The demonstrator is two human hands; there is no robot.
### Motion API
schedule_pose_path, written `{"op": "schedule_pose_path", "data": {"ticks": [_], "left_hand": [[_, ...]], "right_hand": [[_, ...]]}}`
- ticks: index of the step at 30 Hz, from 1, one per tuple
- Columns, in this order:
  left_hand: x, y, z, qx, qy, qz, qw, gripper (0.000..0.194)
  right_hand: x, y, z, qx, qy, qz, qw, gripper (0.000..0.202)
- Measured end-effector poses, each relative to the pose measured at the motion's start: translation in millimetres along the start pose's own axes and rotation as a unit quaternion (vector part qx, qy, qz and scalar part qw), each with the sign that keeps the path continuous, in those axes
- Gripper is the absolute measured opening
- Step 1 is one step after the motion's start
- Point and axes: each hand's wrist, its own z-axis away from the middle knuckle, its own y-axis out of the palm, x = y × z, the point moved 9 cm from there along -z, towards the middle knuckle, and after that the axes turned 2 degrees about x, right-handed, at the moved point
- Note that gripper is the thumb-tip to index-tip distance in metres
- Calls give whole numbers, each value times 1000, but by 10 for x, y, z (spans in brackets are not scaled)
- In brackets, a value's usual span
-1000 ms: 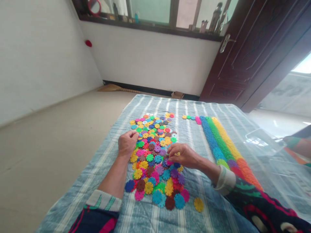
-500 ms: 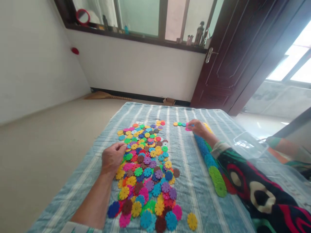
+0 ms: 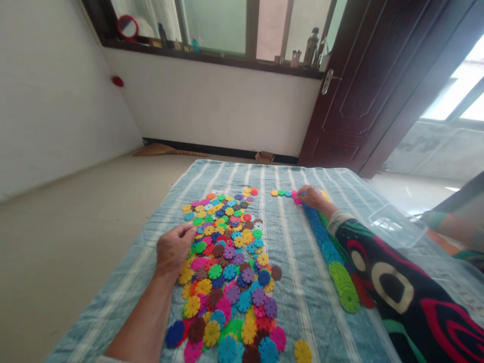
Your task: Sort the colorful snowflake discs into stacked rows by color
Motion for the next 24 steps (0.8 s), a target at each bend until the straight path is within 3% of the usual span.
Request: {"op": "schedule_pose_path", "data": {"ticks": [11,20,24], "left_hand": [[3,7,16,2,-3,-5,1000,24],[-56,29,57,6,8,1,1000,26],[-51,28,52,4,12,-4,1000,26]], "right_hand": [[-39,-19,36,-4,10,36,999,17],[412,5,197,24,-45,59,997,18],[350,-1,185,33,-21,94,995,16]]}}
